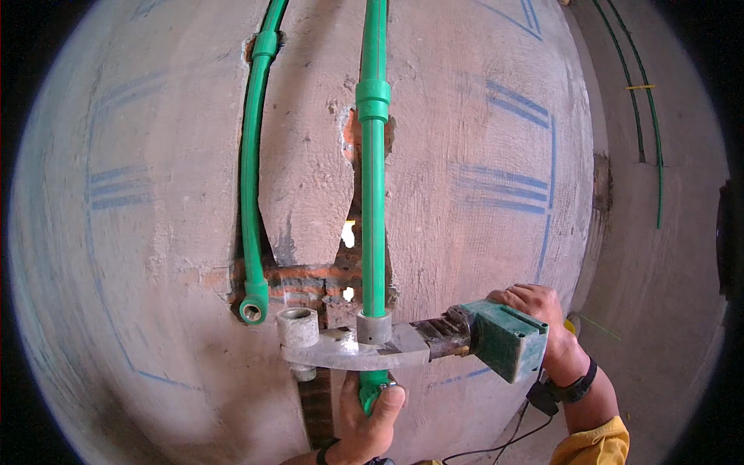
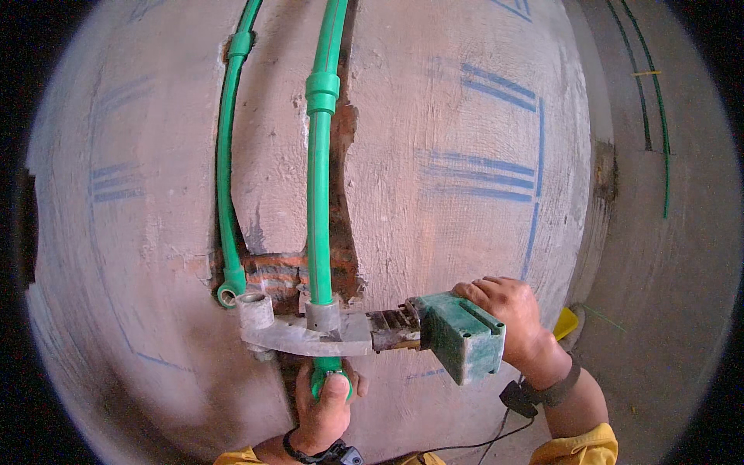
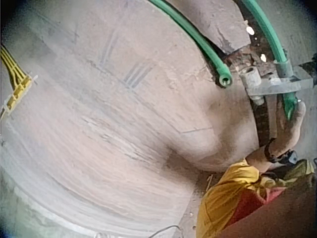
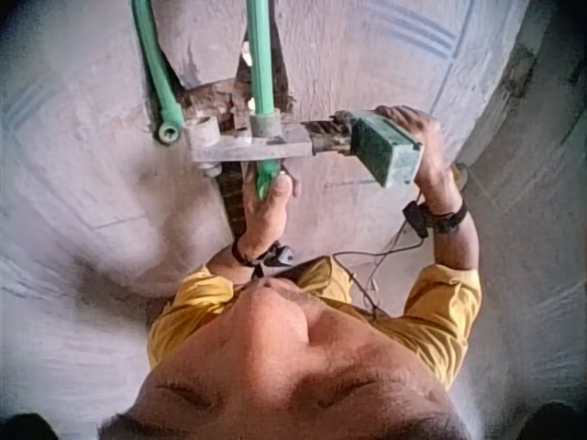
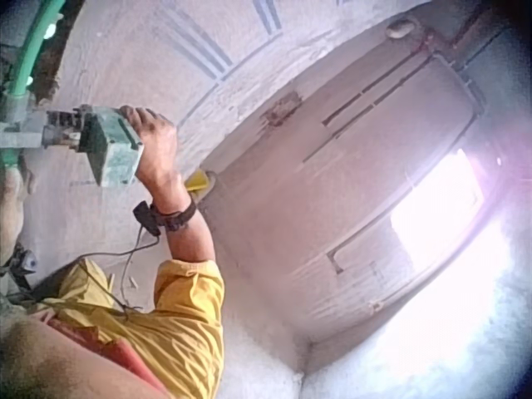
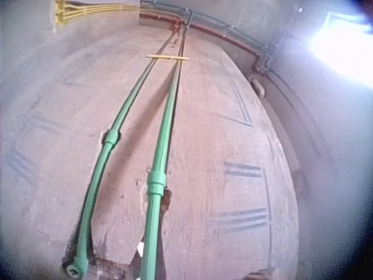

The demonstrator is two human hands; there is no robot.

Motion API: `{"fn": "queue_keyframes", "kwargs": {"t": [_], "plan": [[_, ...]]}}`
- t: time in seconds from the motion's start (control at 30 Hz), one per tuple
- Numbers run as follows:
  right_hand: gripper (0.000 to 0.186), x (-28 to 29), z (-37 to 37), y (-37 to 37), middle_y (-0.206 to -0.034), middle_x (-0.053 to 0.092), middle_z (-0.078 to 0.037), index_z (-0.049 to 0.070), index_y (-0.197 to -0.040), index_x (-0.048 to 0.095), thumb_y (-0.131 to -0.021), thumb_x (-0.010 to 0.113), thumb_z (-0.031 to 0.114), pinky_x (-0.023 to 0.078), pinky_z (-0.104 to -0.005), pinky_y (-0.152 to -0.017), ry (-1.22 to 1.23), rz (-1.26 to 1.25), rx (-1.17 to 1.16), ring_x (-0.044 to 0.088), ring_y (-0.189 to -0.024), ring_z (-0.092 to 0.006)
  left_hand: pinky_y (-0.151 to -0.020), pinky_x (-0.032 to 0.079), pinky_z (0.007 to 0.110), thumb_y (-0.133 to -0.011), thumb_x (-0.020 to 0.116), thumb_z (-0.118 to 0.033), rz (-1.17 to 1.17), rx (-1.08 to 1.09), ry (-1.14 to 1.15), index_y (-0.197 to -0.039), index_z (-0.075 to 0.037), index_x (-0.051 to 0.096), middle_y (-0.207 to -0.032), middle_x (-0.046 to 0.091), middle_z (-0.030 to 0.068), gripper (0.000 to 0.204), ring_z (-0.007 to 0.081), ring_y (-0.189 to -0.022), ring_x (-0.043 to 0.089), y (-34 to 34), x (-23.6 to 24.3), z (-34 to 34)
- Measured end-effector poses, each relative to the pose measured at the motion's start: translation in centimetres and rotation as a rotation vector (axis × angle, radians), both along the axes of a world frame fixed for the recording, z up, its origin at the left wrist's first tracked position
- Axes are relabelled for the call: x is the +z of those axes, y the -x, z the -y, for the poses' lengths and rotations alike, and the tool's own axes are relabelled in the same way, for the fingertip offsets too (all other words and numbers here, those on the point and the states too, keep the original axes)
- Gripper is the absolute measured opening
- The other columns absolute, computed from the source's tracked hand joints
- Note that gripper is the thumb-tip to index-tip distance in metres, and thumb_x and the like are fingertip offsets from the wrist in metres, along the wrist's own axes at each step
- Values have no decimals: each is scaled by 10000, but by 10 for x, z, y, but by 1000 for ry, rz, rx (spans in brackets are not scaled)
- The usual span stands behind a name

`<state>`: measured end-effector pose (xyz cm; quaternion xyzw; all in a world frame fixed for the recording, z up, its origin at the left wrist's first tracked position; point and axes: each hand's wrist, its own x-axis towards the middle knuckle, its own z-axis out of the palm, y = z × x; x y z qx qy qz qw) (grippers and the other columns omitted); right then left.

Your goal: Connecting and aligning green plastic pipes in a wall channel using a heat fusion tool and a spacing template.

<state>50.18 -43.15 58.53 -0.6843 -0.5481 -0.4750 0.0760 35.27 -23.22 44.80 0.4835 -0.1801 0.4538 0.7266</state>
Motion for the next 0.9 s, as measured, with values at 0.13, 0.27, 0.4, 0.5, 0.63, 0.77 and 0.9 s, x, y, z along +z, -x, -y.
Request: {"fn": "queue_keyframes", "kwargs": {"t": [0.13,0.27,0.4,0.5,0.63,0.77,0.9], "plan": [[324,4,2,4,-766,647,-74,72,-1018,657,-726,724,193,548,-362,-665,13,-32,46,667,-716,-263,-641,480,362,-899,714,-398,-57,-38,-5,-1134,-62,511,-827,528,26,457,134,-696,502,1,0,-3],[366,1,0,7,-807,654,-73,59,-1042,649,-713,729,199,547,-360,-696,24,-17,-43,673,-764,-255,-647,488,355,-914,695,-407,-130,86,-115,-1127,-51,510,-840,533,29,454,132,-711,506,1,2,-8],[417,-9,-2,3,-851,650,-76,51,-1071,635,-699,733,212,538,-372,-721,-19,61,-67,669,-800,-252,-642,490,353,-914,692,-428,-64,195,-217,-1133,-45,514,-834,535,27,476,128,-713,511,-23,-8,-30],[435,-13,-7,-3,-849,648,-78,54,-1084,626,-692,735,207,527,-377,-707,-36,75,-61,661,-777,-253,-626,482,333,-904,702,-448,-59,95,-189,-1141,-40,517,-843,540,18,508,125,-700,515,-30,-3,-35],[419,-15,-9,-5,-840,647,-75,63,-1079,626,-694,728,192,518,-369,-697,-61,86,-73,654,-759,-251,-594,453,270,-891,723,-428,-67,94,-177,-1178,-54,520,-911,585,16,513,101,-699,534,-37,-6,-41],[406,-17,-10,-3,-831,644,-69,68,-1074,628,-696,723,184,515,-366,-693,-85,78,-81,653,-755,-248,-589,447,239,-880,734,-417,-81,98,-163,-1285,-72,482,-979,610,24,588,84,-738,553,-37,-2,-39],[410,-18,-10,-5,-828,639,-67,69,-1073,629,-691,720,188,510,-366,-687,-89,96,-81,651,-754,-246,-604,460,240,-869,742,-425,-83,136,-189,-1335,-66,444,-997,605,31,659,90,-771,559,-44,-4,-43]]}}
